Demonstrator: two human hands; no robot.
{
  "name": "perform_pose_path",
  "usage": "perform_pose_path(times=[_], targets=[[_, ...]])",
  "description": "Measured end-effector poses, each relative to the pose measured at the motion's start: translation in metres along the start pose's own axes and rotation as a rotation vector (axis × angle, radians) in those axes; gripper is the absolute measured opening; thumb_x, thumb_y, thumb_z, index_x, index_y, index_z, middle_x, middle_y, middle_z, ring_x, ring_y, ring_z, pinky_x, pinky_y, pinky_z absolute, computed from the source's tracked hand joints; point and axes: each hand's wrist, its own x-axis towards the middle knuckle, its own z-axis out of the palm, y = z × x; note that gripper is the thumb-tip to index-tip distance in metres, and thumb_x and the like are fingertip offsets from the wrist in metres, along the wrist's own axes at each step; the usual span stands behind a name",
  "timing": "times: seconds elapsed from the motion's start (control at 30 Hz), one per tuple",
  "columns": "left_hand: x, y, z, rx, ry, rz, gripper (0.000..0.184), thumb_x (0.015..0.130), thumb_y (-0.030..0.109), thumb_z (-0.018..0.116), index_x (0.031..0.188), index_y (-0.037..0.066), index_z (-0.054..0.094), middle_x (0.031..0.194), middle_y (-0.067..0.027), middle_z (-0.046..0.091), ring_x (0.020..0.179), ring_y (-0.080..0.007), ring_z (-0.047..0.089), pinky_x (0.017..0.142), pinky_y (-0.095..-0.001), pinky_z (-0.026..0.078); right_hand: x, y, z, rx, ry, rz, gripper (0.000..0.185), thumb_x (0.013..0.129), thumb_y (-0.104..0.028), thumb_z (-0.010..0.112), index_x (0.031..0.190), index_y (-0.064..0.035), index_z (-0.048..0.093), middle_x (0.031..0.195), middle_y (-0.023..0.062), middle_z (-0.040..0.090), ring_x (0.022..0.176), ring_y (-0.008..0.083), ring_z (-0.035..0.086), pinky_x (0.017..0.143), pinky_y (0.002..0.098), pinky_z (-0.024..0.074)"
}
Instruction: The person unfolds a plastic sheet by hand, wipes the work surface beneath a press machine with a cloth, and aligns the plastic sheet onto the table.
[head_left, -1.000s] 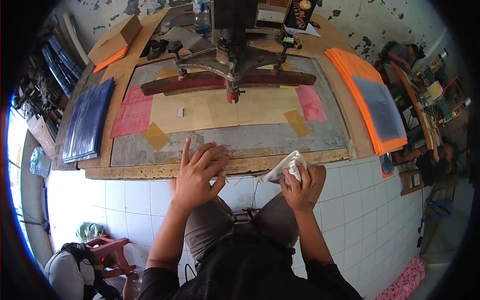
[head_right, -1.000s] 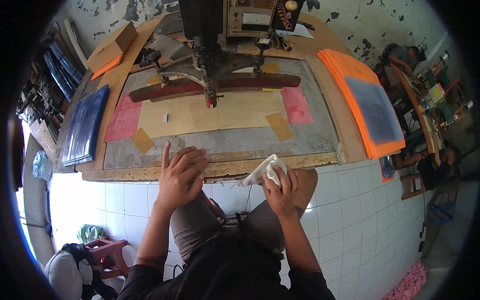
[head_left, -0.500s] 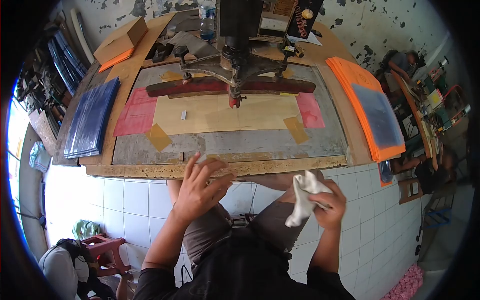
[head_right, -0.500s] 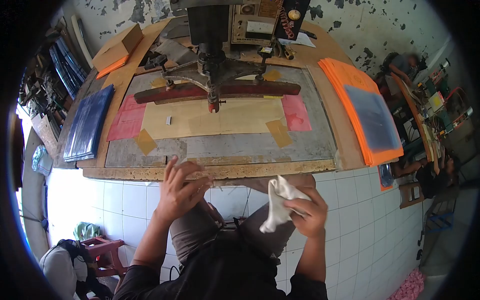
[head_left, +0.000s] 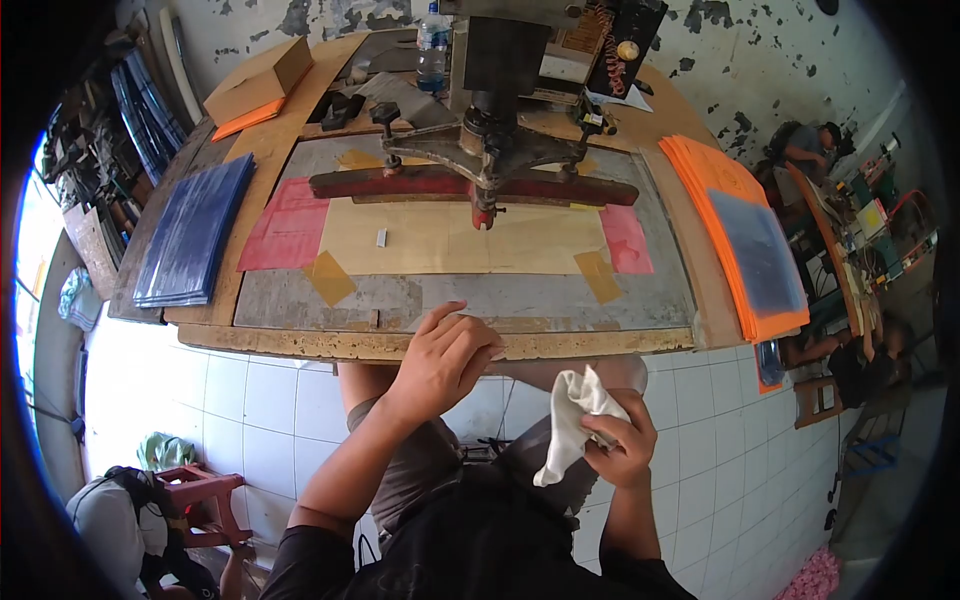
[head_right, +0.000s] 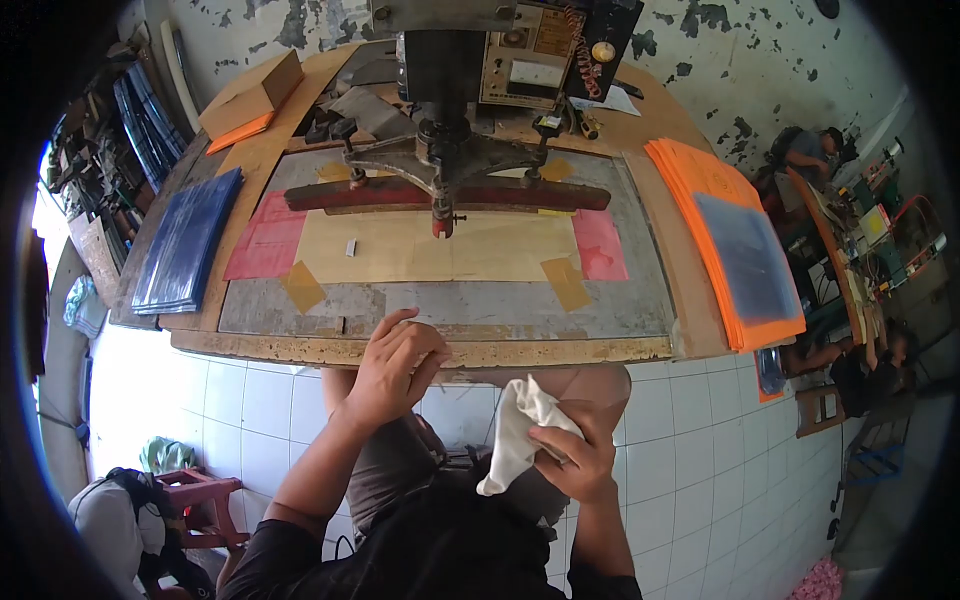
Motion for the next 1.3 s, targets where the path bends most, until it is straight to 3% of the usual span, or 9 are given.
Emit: perform_pose_path(times=[0.1,0.2,0.5,0.7,0.8,0.93,1.0,1.07,1.3], targets=[[0.010,0.004,0.001,-0.118,0.094,-0.008,0.023,0.094,0.006,0.078,0.113,0.007,0.067,0.103,-0.0035,0.073,0.097,-0.0293,0.073,0.106,-0.0488,0.054,-0.015,0.001,-0.001,-0.077,0.156,0.068,0.051,0.059,0.003,0.089,0.108,-0.0101,0.082,0.110,0.0147,0.072,0.097,0.0322,0.074,0.080,0.0417,0.0615],[0.031,0.016,-0.016,-0.072,-0.098,0.031,0.032,0.089,0.003,0.078,0.119,0.006,0.068,0.104,-0.0044,0.073,0.100,-0.0295,0.072,0.104,-0.0478,0.055,-0.025,0.015,-0.007,-0.125,0.135,0.157,0.043,0.067,0.003,0.086,0.108,-0.0068,0.078,0.113,0.0181,0.069,0.099,0.0346,0.072,0.084,0.0434,0.0590],[-0.024,0.005,-0.035,0.299,-0.466,-0.012,0.051,0.082,0.010,0.076,0.133,0.013,0.071,0.162,-0.0067,0.058,0.154,-0.0277,0.051,0.128,-0.0555,0.038,-0.047,0.048,-0.022,-0.300,0.341,0.319,0.038,0.080,0.009,0.076,0.116,-0.0033,0.074,0.118,0.0183,0.068,0.105,0.0382,0.071,0.092,0.0459,0.0583],[-0.029,0.000,-0.023,0.260,-0.272,0.076,0.032,0.091,0.014,0.078,0.123,0.015,0.074,0.143,-0.0028,0.071,0.138,-0.0230,0.064,0.115,-0.0484,0.048,-0.045,0.056,-0.003,-0.325,0.375,0.177,0.035,0.084,0.006,0.076,0.118,-0.0026,0.072,0.119,0.0193,0.066,0.107,0.0386,0.070,0.094,0.0461,0.0577],[-0.014,0.007,-0.036,0.076,-0.066,0.105,0.024,0.091,0.012,0.081,0.114,0.013,0.074,0.117,-0.0024,0.080,0.109,-0.0199,0.076,0.097,-0.0419,0.053,-0.045,0.056,-0.005,-0.321,0.424,0.155,0.032,0.087,0.002,0.078,0.119,-0.0017,0.072,0.122,0.0206,0.065,0.110,0.0394,0.069,0.096,0.0470,0.0573],[0.018,0.028,-0.094,0.032,0.206,0.106,0.015,0.090,0.007,0.082,0.098,0.010,0.071,0.081,-0.0039,0.079,0.065,-0.0177,0.066,0.070,-0.0365,0.050,-0.043,0.051,-0.007,-0.267,0.483,0.194,0.031,0.089,0.003,0.075,0.120,0.0009,0.070,0.124,0.0203,0.063,0.115,0.0378,0.068,0.099,0.0457,0.0563],[0.048,0.046,-0.125,0.122,0.172,-0.100,0.004,0.094,0.001,0.077,0.092,0.003,0.075,0.081,-0.0064,0.078,0.063,-0.0187,0.068,0.062,-0.0336,0.049,-0.038,0.048,-0.005,-0.222,0.489,0.197,0.030,0.090,0.005,0.073,0.120,0.0016,0.070,0.124,0.0202,0.062,0.115,0.0379,0.068,0.100,0.0456,0.0561],[0.077,0.056,-0.135,-0.105,0.194,-0.448,0.017,0.103,0.011,0.070,0.097,-0.003,0.077,0.084,-0.0063,0.075,0.061,-0.0082,0.064,0.055,-0.0254,0.047,-0.040,0.049,-0.003,-0.182,0.483,0.228,0.030,0.091,0.002,0.072,0.120,0.0027,0.069,0.126,0.0201,0.062,0.116,0.0370,0.067,0.102,0.0454,0.0555],[0.140,-0.009,-0.093,-0.329,-0.324,-0.551,0.028,0.107,0.026,0.073,0.117,0.000,0.077,0.074,-0.0011,0.069,0.060,-0.0054,0.058,0.054,-0.0251,0.045,-0.041,0.059,-0.008,-0.070,0.805,0.532,0.040,0.092,-0.001,0.069,0.132,0.0053,0.066,0.128,0.0153,0.066,0.120,0.0249,0.067,0.105,0.0403,0.0550]])
